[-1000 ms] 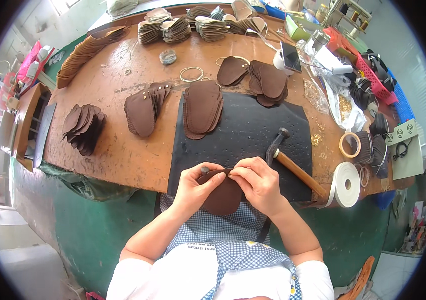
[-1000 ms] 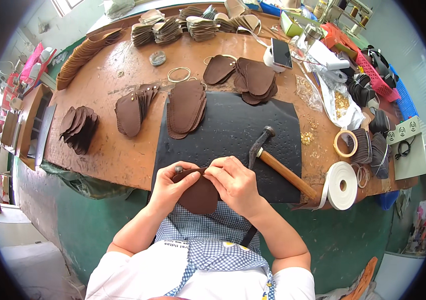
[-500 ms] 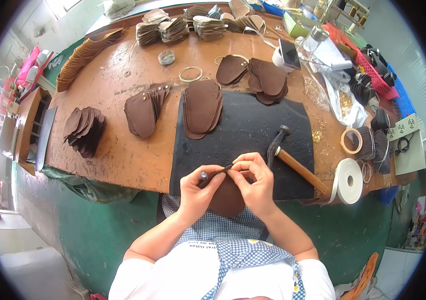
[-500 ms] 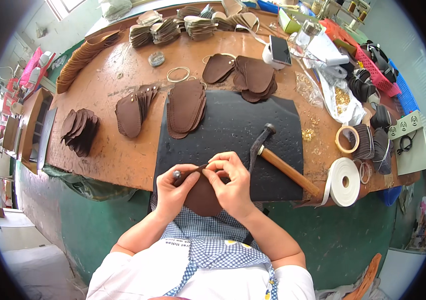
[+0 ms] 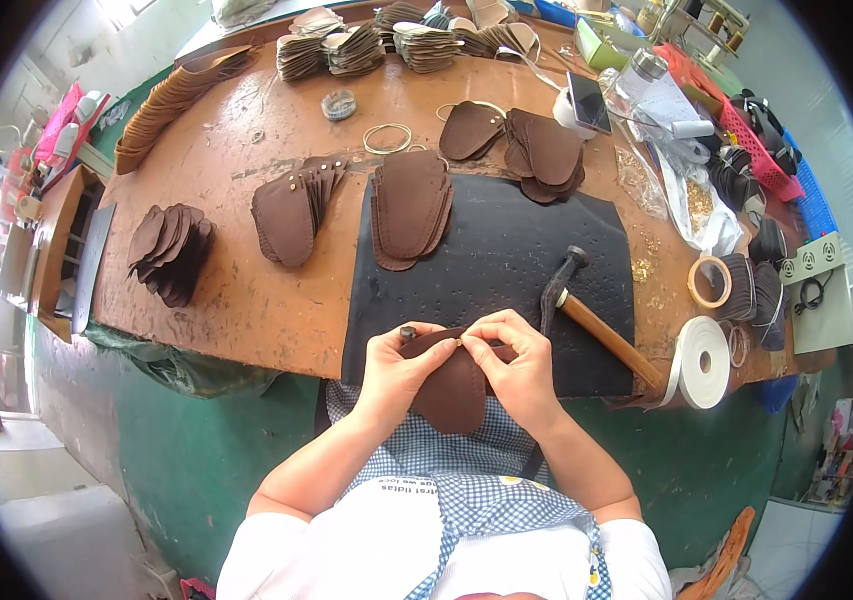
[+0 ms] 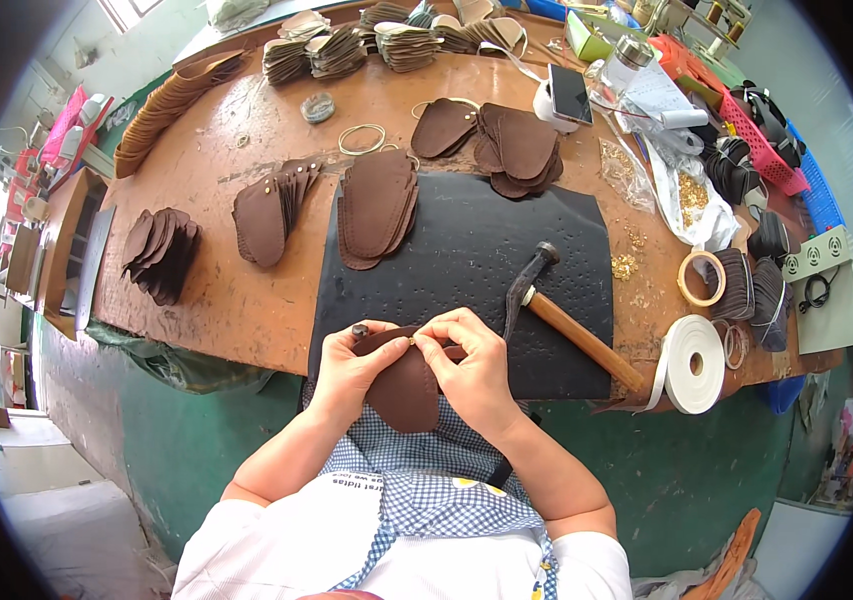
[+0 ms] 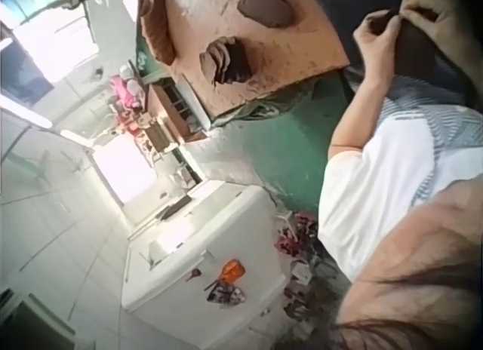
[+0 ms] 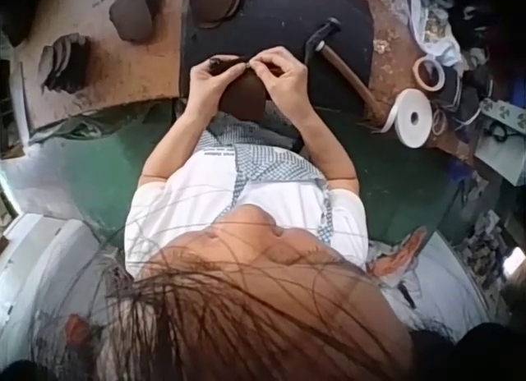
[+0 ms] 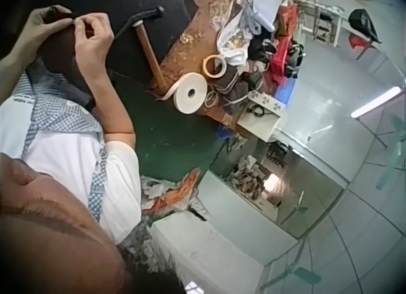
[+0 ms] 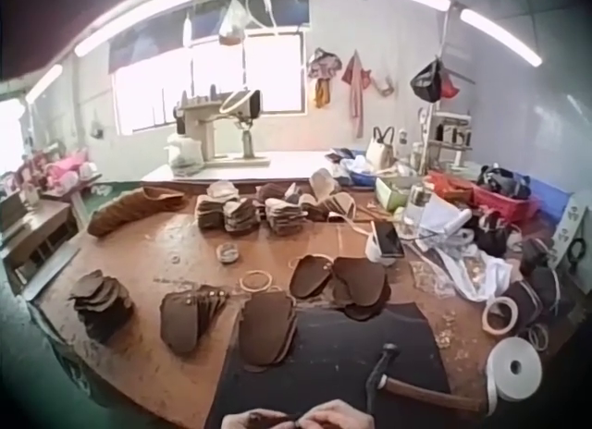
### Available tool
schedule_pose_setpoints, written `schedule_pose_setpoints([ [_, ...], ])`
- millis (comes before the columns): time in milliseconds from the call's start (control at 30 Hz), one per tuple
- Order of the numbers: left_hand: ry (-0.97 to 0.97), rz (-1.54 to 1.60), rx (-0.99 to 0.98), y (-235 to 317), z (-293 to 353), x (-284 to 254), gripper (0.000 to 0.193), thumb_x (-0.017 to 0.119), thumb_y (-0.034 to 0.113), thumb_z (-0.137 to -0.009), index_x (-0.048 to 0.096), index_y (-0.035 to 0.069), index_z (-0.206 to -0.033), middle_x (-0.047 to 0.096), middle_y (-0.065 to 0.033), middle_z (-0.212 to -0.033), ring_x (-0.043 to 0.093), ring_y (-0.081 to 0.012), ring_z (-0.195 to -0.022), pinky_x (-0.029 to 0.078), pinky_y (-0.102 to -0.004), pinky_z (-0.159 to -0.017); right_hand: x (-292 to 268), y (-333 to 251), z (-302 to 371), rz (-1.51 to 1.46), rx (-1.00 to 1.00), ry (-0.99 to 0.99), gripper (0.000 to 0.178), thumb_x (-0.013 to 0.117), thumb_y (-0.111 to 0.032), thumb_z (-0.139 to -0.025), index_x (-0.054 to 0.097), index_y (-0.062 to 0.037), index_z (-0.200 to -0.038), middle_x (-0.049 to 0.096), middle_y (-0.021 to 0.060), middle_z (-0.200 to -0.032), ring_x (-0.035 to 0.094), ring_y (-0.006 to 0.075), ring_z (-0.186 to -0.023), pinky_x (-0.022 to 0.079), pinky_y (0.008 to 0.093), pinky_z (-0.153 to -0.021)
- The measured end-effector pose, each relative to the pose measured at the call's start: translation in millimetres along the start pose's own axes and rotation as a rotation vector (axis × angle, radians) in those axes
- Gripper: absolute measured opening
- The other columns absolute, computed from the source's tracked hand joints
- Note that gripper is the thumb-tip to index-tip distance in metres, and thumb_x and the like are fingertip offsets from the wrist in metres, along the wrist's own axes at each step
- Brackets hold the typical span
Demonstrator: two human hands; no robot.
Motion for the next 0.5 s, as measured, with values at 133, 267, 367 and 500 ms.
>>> schedule_pose_setpoints([
  [133, 0.012, -0.054, 0.037, 1, 0, -1, 0.014, 0.076, 0.008, -0.089, 0.073, 0.0, -0.1, 0.073, -0.0049, -0.091, 0.067, -0.0104, -0.08, 0.056, -0.025, -0.073, -2, -1, -2, -0.05, 0.107, -0.02, 0.011, 0.073, 0.001, -0.089, 0.07, 0.0005, -0.1, 0.066, 0.0028, -0.098, 0.065, 0.0102, -0.087, 0.056, 0.0232, -0.076],
  [267, 0.011, -0.072, 0.035, 4, 1, 2, 0.014, 0.076, 0.008, -0.089, 0.073, 0.0, -0.1, 0.072, -0.0042, -0.09, 0.066, -0.0097, -0.08, 0.055, -0.0246, -0.073, -6, 3, -6, -0.213, 0.262, -0.039, 0.016, 0.075, 0.001, -0.088, 0.068, -0.0013, -0.102, 0.067, 0.0024, -0.095, 0.065, 0.0096, -0.089, 0.056, 0.0241, -0.08],
  [367, -0.01, -0.105, 0.059, 7, 3, 2, 0.014, 0.076, 0.009, -0.089, 0.073, 0.0, -0.1, 0.072, -0.0034, -0.09, 0.066, -0.0091, -0.08, 0.055, -0.0241, -0.073, -9, 5, -10, -0.293, 0.313, -0.071, 0.015, 0.076, 0.002, -0.088, 0.068, -0.0012, -0.1, 0.067, 0.0025, -0.094, 0.065, 0.0094, -0.089, 0.056, 0.0245, -0.083],
  [500, -0.059, -0.215, 0.158, 15, 8, 2, 0.015, 0.075, 0.009, -0.09, 0.072, -0.001, -0.101, 0.073, -0.0034, -0.091, 0.065, -0.009, -0.082, 0.055, -0.0239, -0.074, -11, -3, -8, -0.259, 0.212, -0.155, 0.014, 0.075, 0.006, -0.085, 0.067, -0.0003, -0.095, 0.069, 0.0041, -0.094, 0.067, 0.0115, -0.089, 0.056, 0.0263, -0.083],
])
Point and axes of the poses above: each hand's wrist, its own z-axis away from the middle knuckle, its own x-axis out of the palm, y = z × x, the point moved 3 cm from there along -z, towards the middle knuckle
